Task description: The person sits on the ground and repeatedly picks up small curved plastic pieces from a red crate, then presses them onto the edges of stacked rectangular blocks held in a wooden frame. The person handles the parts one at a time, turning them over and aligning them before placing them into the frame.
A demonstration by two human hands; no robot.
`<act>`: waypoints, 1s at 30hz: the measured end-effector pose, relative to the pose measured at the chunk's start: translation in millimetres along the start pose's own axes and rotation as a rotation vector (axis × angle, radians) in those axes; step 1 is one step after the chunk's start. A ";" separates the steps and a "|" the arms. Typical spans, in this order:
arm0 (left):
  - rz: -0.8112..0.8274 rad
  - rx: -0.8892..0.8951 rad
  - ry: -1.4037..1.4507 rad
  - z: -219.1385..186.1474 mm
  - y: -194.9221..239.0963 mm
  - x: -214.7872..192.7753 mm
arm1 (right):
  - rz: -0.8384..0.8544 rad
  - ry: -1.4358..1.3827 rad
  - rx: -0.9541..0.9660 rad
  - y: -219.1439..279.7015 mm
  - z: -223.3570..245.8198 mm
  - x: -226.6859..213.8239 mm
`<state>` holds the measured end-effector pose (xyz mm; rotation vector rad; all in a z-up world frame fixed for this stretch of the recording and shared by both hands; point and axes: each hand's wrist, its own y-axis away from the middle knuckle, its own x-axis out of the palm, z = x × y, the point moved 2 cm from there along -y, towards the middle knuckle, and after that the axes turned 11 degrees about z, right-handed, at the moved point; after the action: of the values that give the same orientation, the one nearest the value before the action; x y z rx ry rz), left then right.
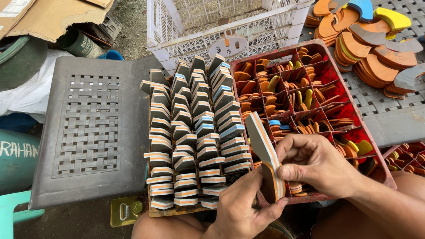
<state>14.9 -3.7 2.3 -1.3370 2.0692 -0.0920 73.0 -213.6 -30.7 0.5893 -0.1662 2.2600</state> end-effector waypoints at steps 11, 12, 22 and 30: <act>0.287 -0.367 1.309 22.7 17.6 17.9 | 0.000 -0.270 0.032 -10.1 -5.4 7.2; 0.299 -0.395 1.304 24.7 18.5 19.5 | -0.089 -0.164 0.010 -9.1 -4.1 5.6; 0.239 -0.442 1.523 50.6 28.1 43.6 | -0.035 0.272 -0.363 -17.4 19.8 20.0; 0.375 -0.550 2.325 42.1 46.0 93.3 | 0.097 0.194 -0.315 -9.3 7.1 11.5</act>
<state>-21.6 -47.7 -94.3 -0.6877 4.3235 -1.6769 75.6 -201.7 -19.7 0.1984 -0.4510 2.3057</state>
